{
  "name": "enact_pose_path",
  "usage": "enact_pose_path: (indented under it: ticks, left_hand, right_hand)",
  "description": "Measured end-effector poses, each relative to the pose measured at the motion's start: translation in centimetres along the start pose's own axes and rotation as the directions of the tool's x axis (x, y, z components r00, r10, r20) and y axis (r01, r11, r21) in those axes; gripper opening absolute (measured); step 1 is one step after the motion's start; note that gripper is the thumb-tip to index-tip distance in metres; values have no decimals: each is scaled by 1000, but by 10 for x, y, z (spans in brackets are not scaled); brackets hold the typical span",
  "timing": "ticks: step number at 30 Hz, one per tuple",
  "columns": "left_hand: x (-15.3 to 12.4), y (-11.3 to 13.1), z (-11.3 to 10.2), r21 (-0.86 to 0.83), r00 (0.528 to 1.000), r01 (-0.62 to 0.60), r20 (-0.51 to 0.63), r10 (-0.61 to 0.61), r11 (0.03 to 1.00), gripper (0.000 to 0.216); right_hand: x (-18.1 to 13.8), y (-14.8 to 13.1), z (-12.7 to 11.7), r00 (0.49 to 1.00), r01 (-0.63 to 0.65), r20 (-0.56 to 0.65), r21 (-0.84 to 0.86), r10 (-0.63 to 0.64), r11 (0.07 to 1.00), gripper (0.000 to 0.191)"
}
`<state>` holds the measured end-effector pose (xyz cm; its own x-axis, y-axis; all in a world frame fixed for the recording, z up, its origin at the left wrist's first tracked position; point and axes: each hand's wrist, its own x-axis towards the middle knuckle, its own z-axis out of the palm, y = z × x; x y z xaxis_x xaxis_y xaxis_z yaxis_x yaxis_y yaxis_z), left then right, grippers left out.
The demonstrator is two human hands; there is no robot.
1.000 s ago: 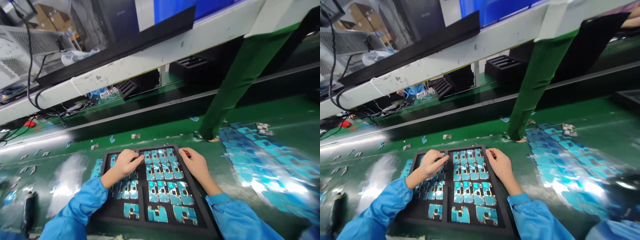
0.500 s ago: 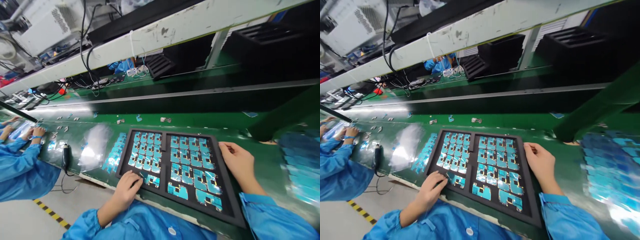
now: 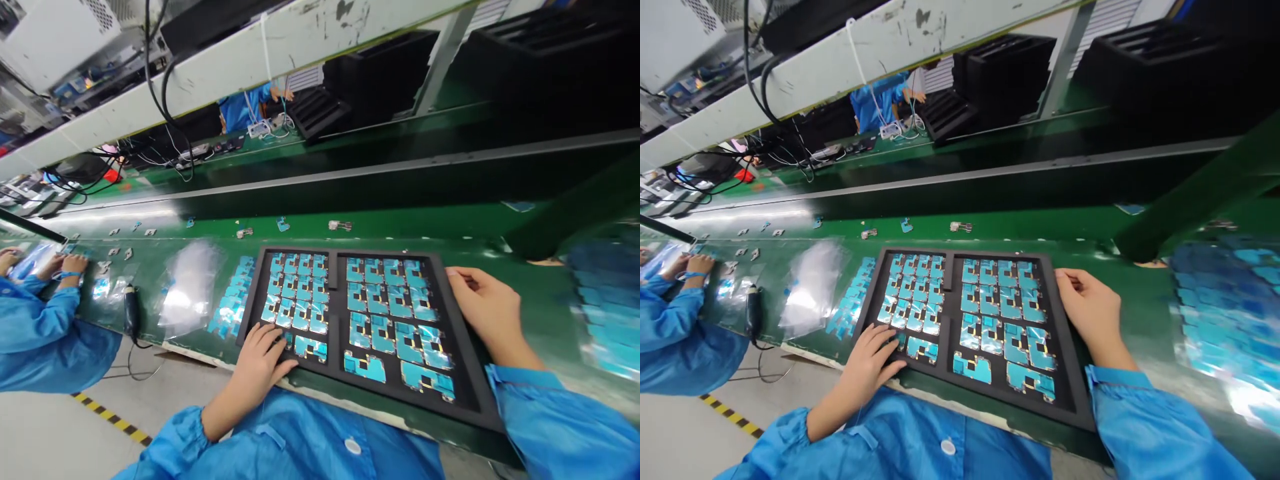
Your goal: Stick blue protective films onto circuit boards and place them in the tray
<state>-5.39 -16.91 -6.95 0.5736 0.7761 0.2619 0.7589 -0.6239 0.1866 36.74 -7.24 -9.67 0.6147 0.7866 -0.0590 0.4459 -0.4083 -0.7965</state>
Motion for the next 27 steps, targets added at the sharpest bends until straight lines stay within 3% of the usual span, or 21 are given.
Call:
enact_pose_path:
  ticks: [3, 7, 9, 11, 13, 15, 18, 20, 23, 27]
  left_hand:
    - [-12, -1, -3, 26, 999, -43, 17, 42, 999, 37]
    - [-12, 1, -6, 41, 998, -3, 59, 0, 999, 37]
    - [-8, -4, -11, 12, 995, -24, 92, 23, 1000, 34]
    - [-6, -15, -19, -14, 998, -21, 56, 22, 1000, 27]
    - [-2, -32, -27, 8, 994, 102, -52, -101, 995, 22]
    - [6, -52, -31, 28, 940, 324, -120, -319, 946, 28]
    - [28, -72, -25, 44, 814, 578, 28, -580, 815, 44]
    - [44, -76, -16, 91, 768, 621, 124, -628, 778, 46]
    - [57, -76, -10, 143, 783, 591, 135, -608, 794, 41]
    - [50, -77, -21, 34, 793, 599, 114, -599, 800, 42]
  right_hand:
    - [2, 1, 1, 1000, -12, -13, 0, 12, 1000, 18]
    - [3, 0, 3, 1000, -15, -23, -10, 15, 1000, 23]
    - [0, 2, 2, 999, -9, -39, -23, 8, 1000, 28]
    - [-10, 6, -3, 999, -4, -33, -54, 2, 999, 37]
    - [-28, 15, -11, 998, 38, 47, -115, -33, 993, 49]
    - [-54, 26, -19, 983, 134, 151, -178, -107, 975, 59]
    - [-96, 41, -26, 962, 255, 156, -238, -222, 937, 58]
    - [-115, 48, -25, 967, 256, 73, -250, -245, 934, 53]
    - [-125, 54, -21, 985, 169, -8, -176, -173, 970, 49]
    - [-123, 54, -24, 1000, -7, 20, 36, 6, 999, 46]
